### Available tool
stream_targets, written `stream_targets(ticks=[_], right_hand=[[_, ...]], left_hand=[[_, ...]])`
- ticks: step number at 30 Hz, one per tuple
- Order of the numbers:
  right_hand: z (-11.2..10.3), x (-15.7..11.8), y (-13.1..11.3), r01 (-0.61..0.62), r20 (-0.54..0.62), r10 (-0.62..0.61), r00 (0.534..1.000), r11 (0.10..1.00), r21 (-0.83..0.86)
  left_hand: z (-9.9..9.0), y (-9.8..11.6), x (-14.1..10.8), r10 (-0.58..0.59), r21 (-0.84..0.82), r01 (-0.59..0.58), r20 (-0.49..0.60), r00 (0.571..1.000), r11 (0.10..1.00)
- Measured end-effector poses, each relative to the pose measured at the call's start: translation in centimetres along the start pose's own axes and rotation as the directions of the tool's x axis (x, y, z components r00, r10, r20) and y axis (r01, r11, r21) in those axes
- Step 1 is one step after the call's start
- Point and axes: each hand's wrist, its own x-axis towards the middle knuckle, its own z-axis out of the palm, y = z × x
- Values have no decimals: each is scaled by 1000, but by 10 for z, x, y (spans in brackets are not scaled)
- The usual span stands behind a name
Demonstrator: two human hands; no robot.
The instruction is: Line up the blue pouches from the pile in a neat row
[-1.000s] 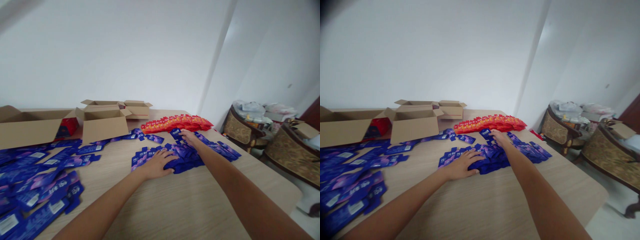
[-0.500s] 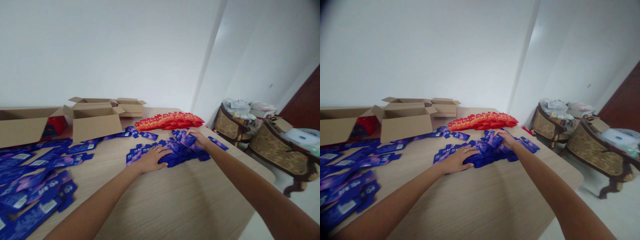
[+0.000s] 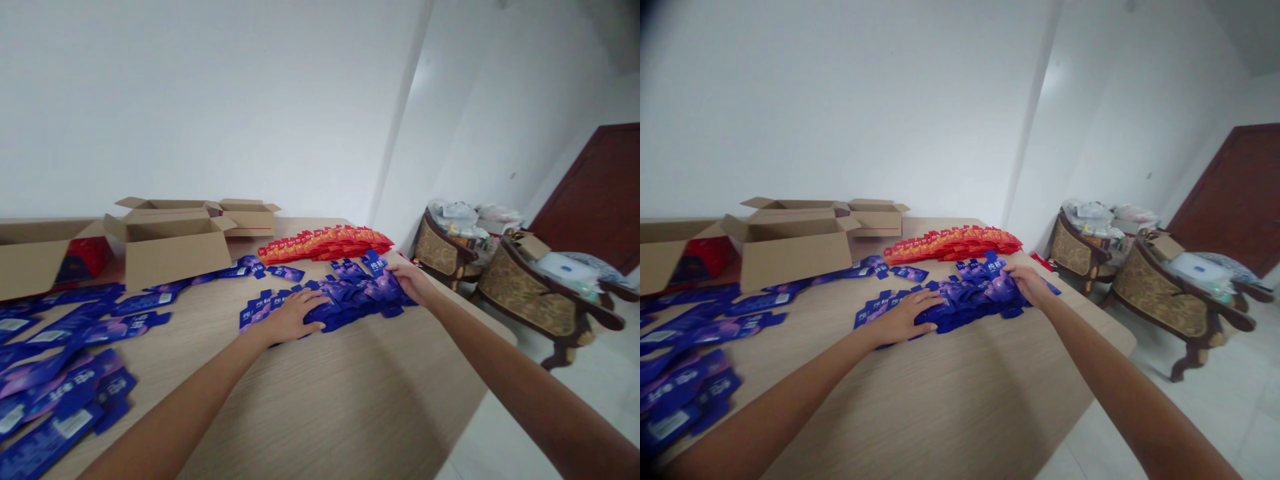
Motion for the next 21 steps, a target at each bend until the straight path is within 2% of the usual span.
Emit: stream_targets(ticks=[2,5,7,13,17,21], right_hand=[[3,2,5,-35,4,36,999,990,-139],[14,11,11,-58,-62,36,997,920,-389],[23,19,13,-78,-96,36,995,877,-474],[44,31,10,-88,-115,35,993,861,-500],[52,19,8,-90,-85,56,995,873,-480],[63,2,5,-104,-51,91,995,896,-432]], left_hand=[[-1,1,0,-1,1,1,-4,1000,1000],[-1,1,0,-10,1,10,-1,1000,1000],[-2,1,1,-14,-2,14,7,1000,1000],[-7,4,-2,-23,-33,22,-18,1000,999],[-10,4,-4,-26,-63,23,-47,999,998],[-13,-1,-7,-78,-113,67,-98,992,991]])
